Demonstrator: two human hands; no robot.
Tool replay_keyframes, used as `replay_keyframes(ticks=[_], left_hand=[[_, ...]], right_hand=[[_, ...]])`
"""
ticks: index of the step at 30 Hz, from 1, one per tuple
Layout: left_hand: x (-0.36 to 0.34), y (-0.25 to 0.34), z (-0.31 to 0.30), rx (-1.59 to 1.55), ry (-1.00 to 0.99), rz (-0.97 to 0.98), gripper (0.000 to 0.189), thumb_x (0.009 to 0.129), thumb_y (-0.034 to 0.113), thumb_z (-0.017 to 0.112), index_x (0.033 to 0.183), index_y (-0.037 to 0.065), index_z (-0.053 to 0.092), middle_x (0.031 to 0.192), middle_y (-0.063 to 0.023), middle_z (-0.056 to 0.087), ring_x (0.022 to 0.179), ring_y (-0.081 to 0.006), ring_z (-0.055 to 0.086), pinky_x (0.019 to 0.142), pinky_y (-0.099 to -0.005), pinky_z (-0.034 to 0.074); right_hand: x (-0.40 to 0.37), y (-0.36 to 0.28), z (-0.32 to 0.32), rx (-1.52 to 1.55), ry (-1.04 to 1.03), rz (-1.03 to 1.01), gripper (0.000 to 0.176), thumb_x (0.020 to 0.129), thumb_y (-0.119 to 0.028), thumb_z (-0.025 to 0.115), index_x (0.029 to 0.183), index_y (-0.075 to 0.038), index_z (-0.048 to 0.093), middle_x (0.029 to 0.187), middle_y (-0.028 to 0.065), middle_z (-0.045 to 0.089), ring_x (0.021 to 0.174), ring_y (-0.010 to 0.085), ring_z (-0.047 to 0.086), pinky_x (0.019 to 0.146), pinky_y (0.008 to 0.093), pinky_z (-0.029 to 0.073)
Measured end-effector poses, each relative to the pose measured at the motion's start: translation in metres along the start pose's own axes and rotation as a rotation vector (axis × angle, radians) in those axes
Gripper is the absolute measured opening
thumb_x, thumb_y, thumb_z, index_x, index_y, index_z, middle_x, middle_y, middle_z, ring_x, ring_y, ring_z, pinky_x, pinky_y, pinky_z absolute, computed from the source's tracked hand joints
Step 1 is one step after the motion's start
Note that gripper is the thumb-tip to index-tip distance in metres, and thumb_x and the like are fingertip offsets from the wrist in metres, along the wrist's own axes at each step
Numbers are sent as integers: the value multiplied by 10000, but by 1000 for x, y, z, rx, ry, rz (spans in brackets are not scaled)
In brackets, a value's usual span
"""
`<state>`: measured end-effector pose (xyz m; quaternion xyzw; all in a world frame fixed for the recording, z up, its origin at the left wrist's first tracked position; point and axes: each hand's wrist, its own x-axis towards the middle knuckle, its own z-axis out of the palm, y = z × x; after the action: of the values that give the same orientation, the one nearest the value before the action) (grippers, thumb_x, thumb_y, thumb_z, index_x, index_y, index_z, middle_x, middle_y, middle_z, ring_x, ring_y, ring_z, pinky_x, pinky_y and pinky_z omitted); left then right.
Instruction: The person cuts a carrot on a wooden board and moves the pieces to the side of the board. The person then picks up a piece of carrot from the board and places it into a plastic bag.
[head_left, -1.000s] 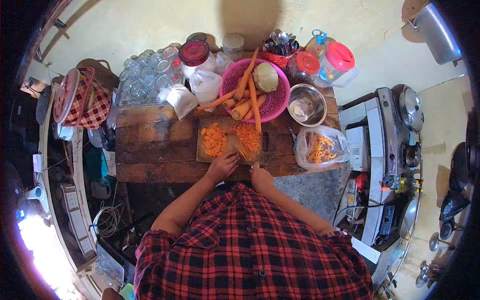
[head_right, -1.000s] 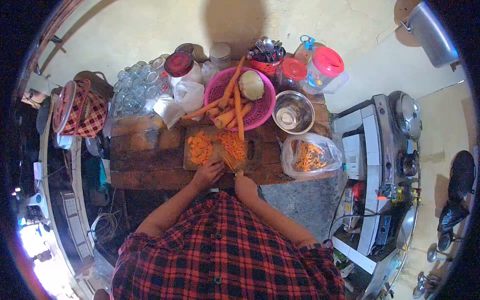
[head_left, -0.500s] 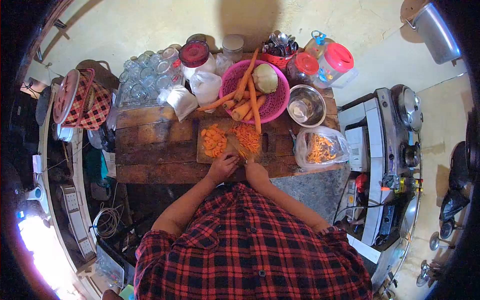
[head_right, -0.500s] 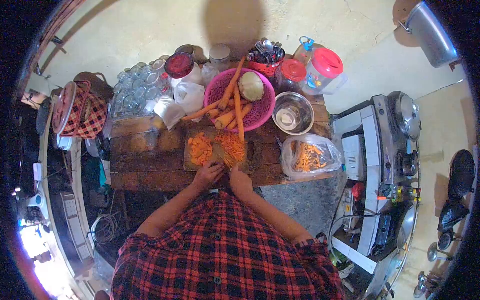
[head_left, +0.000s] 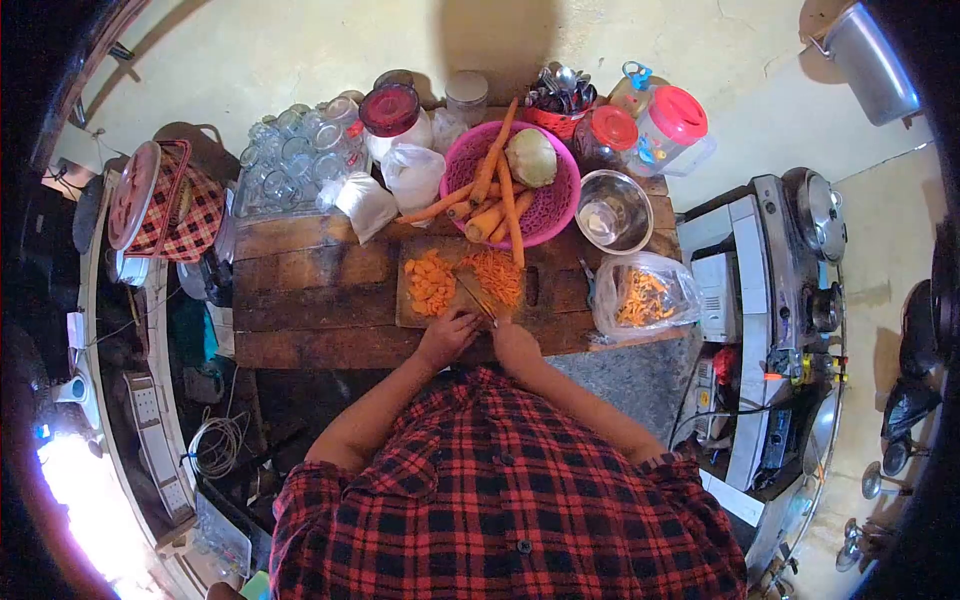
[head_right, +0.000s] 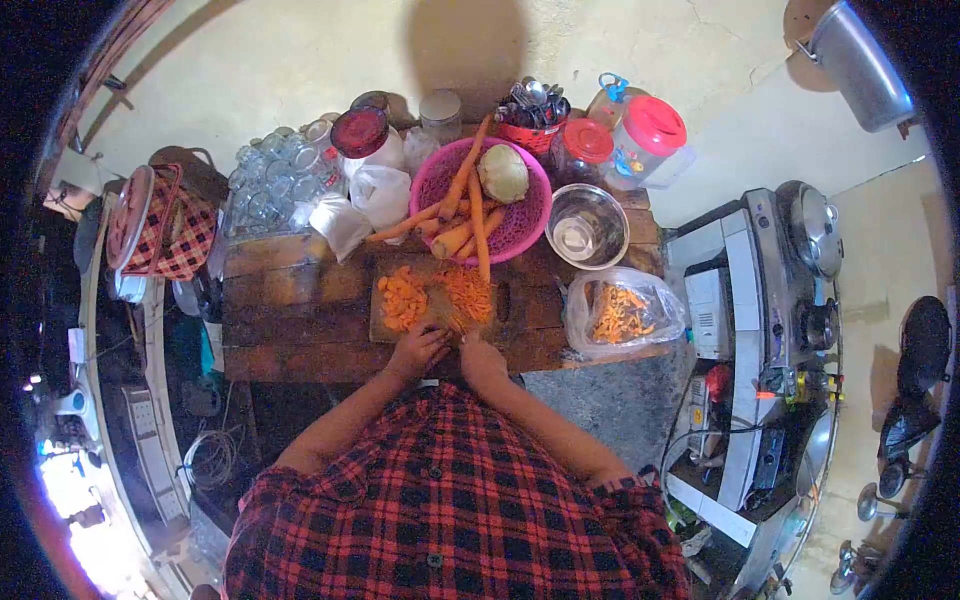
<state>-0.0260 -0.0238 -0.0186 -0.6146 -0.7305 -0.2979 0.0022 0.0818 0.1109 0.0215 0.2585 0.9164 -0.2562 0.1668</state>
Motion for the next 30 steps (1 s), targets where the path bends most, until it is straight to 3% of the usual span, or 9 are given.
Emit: replay_keyframes(ticks=[6, 10, 14, 19, 22, 24, 25, 27, 30], left_hand=[[-4, -3, 8, -57, 10, -30, 349, 699, 85, 662, 1033, 0, 610, 1037, -80, 595, 1017, -283, 517, 825, -360, 476], [-2, 2, 4, 25, -33, 13, 399, 709, 124, 669, 1079, 1, 589, 1089, -93, 577, 1040, -292, 504, 822, -375, 475], [0, 14, 11, 179, -140, -35, 510, 752, 284, 641, 1175, 19, 534, 1229, -106, 497, 1126, -301, 443, 948, -447, 372], [25, 28, 6, 239, -259, -62, 560, 774, 366, 604, 1213, 32, 509, 1295, -93, 450, 1194, -288, 391, 1029, -535, 223], [30, 20, 6, 205, -144, -85, 508, 766, 300, 607, 1196, 45, 517, 1281, -90, 458, 1191, -277, 395, 997, -543, 250], [32, 1, -3, 261, -219, -311, 432, 752, 230, 597, 1142, 54, 545, 1229, -89, 492, 1172, -279, 405, 964, -514, 280], [36, -4, -13, 262, -219, -308, 432, 752, 230, 597, 1142, 54, 545, 1229, -89, 492, 1172, -279, 405, 964, -514, 280], [41, -15, -34, 470, 72, -432, 366, 732, 173, 589, 1078, 56, 570, 1133, -84, 540, 1109, -281, 437, 906, -476, 317], [43, -31, -46, 421, 86, -493, 302, 726, 178, 606, 1003, 57, 601, 1050, -76, 567, 1057, -280, 453, 866, -461, 333]], right_hand=[[-9, 3, 4, 95, -3, 38, 323, 917, -257, 417, 1053, 36, 413, 797, 260, 616, 776, 415, 610, 672, 492, 489], [-9, 7, 0, 20, 51, 1, 318, 912, -222, 393, 1092, 40, 406, 765, 237, 614, 719, 396, 617, 619, 475, 499], [-6, 19, 12, -165, 214, 11, 257, 899, -182, 411, 1073, 7, 408, 728, 209, 619, 666, 361, 634, 544, 433, 517], [-5, 18, -10, 42, 272, -6, 247, 902, -204, 414, 1054, -10, 406, 788, 238, 611, 693, 392, 624, 584, 471, 510], [-11, 22, -23, 120, 320, -23, 280, 903, -251, 420, 1038, -6, 405, 769, 237, 604, 685, 411, 608, 601, 485, 496], [-17, 25, -32, 164, 360, -47, 310, 903, -283, 423, 1028, 0, 404, 731, 227, 600, 671, 423, 595, 610, 494, 484], [-20, 27, -36, 144, 292, -48, 309, 904, -296, 423, 1018, -9, 416, 721, 227, 599, 673, 422, 595, 604, 495, 482], [-25, 31, -38, 125, 222, -49, 310, 905, -310, 423, 1009, -18, 429, 710, 228, 598, 674, 421, 595, 598, 497, 481], [-24, 35, -30, 26, 134, -64, 306, 899, -332, 432, 980, -38, 460, 688, 219, 600, 663, 406, 601, 580, 497, 478]])
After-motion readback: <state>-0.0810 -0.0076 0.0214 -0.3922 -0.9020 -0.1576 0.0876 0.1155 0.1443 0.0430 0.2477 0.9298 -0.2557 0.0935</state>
